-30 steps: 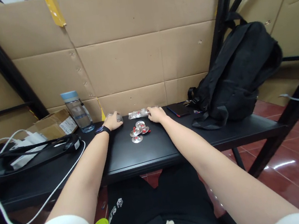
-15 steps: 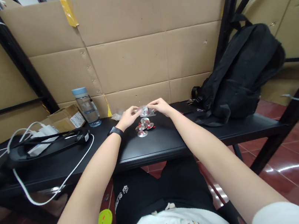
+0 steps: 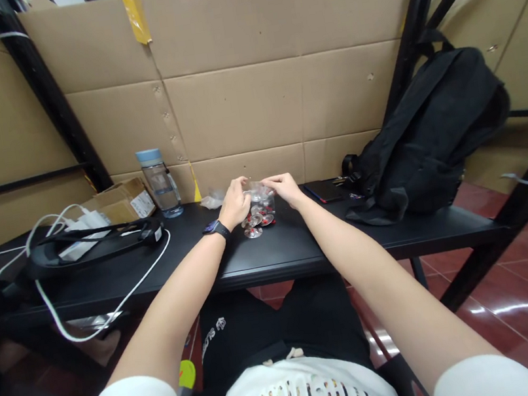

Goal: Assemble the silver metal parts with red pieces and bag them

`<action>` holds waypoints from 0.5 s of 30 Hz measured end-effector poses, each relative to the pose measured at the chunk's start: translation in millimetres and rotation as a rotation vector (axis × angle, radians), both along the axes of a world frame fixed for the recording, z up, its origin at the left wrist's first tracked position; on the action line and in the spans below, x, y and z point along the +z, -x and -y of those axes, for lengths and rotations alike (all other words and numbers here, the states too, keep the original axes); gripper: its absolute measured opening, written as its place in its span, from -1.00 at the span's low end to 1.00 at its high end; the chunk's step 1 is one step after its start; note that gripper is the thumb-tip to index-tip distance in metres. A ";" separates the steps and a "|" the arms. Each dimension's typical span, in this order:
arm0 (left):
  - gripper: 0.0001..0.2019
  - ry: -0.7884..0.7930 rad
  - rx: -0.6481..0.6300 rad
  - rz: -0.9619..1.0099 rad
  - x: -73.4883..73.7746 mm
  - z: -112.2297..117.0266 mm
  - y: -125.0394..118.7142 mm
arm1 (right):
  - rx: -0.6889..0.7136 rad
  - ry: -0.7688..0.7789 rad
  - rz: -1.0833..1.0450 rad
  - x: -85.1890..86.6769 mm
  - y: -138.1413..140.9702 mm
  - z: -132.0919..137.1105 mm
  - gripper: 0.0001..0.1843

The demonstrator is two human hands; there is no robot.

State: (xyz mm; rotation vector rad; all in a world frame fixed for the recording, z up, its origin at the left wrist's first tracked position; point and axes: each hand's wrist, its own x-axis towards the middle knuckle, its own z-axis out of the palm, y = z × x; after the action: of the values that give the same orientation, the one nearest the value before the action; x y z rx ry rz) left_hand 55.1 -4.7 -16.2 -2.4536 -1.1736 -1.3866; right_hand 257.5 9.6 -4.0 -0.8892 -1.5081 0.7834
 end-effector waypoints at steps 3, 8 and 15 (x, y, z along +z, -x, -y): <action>-0.51 -0.044 0.035 -0.065 1.7 3.6 2.1 | -0.090 -0.033 -0.151 0.4 -1.9 -6.3 -0.64; -0.45 -0.200 0.066 -0.350 9.9 19.9 7.6 | -0.191 -0.016 -0.282 -1.7 -5.0 -13.5 -0.58; -0.69 -0.402 0.079 -0.632 24.8 25.1 3.7 | -0.025 0.083 -0.276 -2.5 3.9 -7.2 -0.69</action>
State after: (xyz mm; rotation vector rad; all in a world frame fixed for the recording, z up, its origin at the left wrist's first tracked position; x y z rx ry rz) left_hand 51.5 -29.7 8.6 -2.2521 -0.7444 -0.6468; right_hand 253.5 16.8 -6.5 -0.8224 -1.2282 0.9156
